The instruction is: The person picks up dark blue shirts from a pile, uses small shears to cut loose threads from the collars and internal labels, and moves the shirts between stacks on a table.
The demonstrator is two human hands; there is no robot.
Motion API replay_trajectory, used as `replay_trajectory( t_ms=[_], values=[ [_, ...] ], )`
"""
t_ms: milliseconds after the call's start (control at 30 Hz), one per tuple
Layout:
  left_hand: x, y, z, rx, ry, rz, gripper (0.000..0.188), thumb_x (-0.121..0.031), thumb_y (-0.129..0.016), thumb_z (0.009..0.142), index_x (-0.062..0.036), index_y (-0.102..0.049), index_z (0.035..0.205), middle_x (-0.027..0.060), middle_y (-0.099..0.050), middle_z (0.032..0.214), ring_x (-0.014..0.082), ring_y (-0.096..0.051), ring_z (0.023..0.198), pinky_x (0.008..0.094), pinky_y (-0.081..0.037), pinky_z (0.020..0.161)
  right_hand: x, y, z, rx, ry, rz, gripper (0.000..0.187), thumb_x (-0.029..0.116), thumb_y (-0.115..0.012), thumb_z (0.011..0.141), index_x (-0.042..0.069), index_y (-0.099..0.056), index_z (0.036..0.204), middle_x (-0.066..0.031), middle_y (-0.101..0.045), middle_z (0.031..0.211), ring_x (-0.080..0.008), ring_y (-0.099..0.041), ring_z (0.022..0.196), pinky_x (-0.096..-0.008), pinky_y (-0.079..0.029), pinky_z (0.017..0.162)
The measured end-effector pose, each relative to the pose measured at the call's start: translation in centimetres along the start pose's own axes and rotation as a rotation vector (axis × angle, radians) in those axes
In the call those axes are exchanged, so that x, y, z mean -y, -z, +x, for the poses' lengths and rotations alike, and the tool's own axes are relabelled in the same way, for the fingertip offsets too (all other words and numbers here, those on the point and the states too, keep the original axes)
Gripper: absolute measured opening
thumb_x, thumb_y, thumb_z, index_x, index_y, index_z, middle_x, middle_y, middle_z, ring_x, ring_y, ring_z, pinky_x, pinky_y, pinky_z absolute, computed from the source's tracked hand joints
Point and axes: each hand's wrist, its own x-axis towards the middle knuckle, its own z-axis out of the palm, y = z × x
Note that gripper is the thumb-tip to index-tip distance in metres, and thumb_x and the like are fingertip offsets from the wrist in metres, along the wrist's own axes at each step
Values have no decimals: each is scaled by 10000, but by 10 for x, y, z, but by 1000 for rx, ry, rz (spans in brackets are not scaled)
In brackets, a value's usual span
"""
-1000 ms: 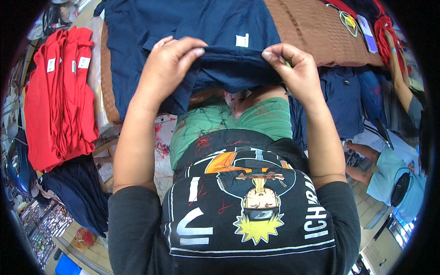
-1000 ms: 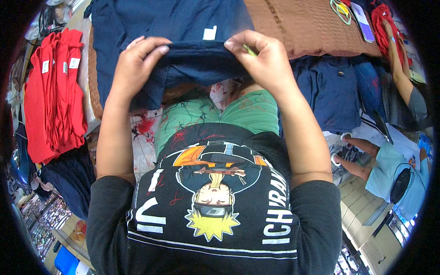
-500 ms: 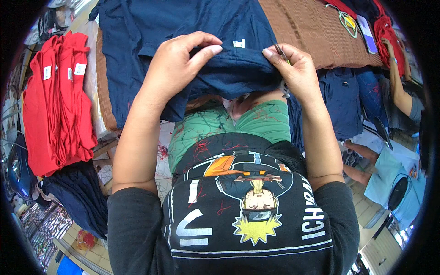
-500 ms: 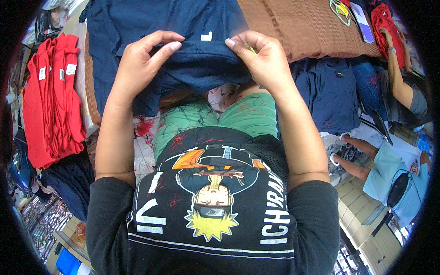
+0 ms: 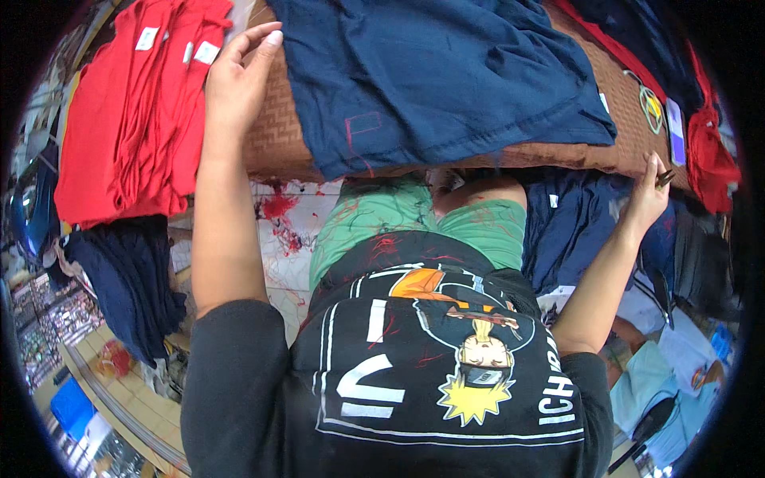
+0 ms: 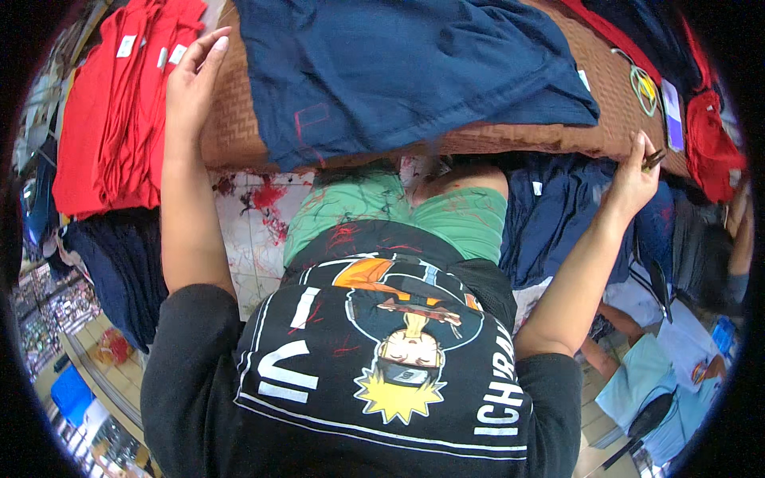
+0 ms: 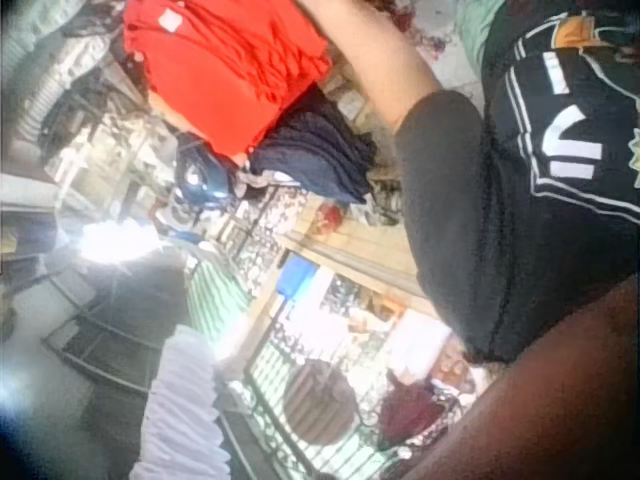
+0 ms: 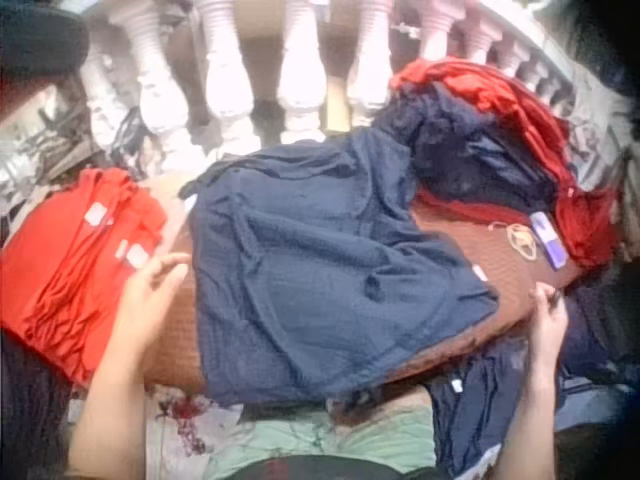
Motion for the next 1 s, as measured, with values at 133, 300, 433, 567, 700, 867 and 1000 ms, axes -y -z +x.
replay_trajectory(
  t_ms=[133, 300, 433, 567, 700, 867, 1000],
  values=[
    [42, 1, 6, -33, 150, 159, 579, -352, -681, 878, 18, -523, 1294, 127, -621, 1192, 158, -571, 1088, 283, -422, 961, 65, -67, -12, 350, 36, -267, 476, 332, -703, 863, -35, -635, 1158, -113, -676, 1073, -155, -615, 977, -273, -460, 891],
    [54, -33, 23, 42, -59, 372, 490, -203, -704, 856, -60, -548, 1298, 96, -683, 1055, 111, -628, 914, 277, -497, 820, 37, -110, -5, 482, 206, -798, 465, 435, -720, 777, 102, -683, 1100, -161, -697, 1003, -281, -673, 953, -382, -502, 847],
    [46, 12, 56, -152, -182, 506, 397, -206, -684, 860, -131, -614, 1243, 104, -715, 882, 193, -672, 791, 294, -512, 773, 63, -95, -17, 494, 187, -524, 290, 268, -703, 817, 81, -689, 1037, -169, -696, 979, -311, -670, 952, -384, -508, 821],
    [58, 10, 61, -194, -342, 710, 373, -221, -687, 850, -95, -631, 1197, 138, -690, 997, 244, -665, 896, 334, -508, 807, 72, -80, -29, 532, 253, -820, 287, 224, -708, 815, 73, -673, 1057, -151, -700, 956, -274, -678, 914, -343, -503, 816],
    [-1, -31, -11, 97, -449, 172, 274, -181, -728, 804, -50, -675, 1039, 112, -660, 1020, 232, -636, 880, 338, -505, 809, 106, -82, -50, 561, 430, -464, 260, 114, -682, 833, 78, -662, 1090, -137, -673, 1053, -282, -650, 989, -357, -492, 862],
    [-3, -66, -71, 307, -573, 352, 380, -224, -780, 722, -99, -655, 1058, 75, -636, 1039, 262, -573, 1022, 374, -451, 892, 129, -111, -90, 832, 681, -452, 360, 21, -671, 760, 86, -633, 1112, -91, -623, 1186, -313, -622, 1033, -369, -496, 871],
    [-1, -51, -80, 354, -262, 85, 303, -185, -745, 761, -100, -651, 1035, 56, -643, 1046, 248, -578, 1028, 385, -433, 901, 150, -116, -102, 875, 656, -188, 254, -38, -660, 747, 15, -649, 995, -110, -666, 1019, -268, -660, 913, -324, -503, 795]
  ],
)
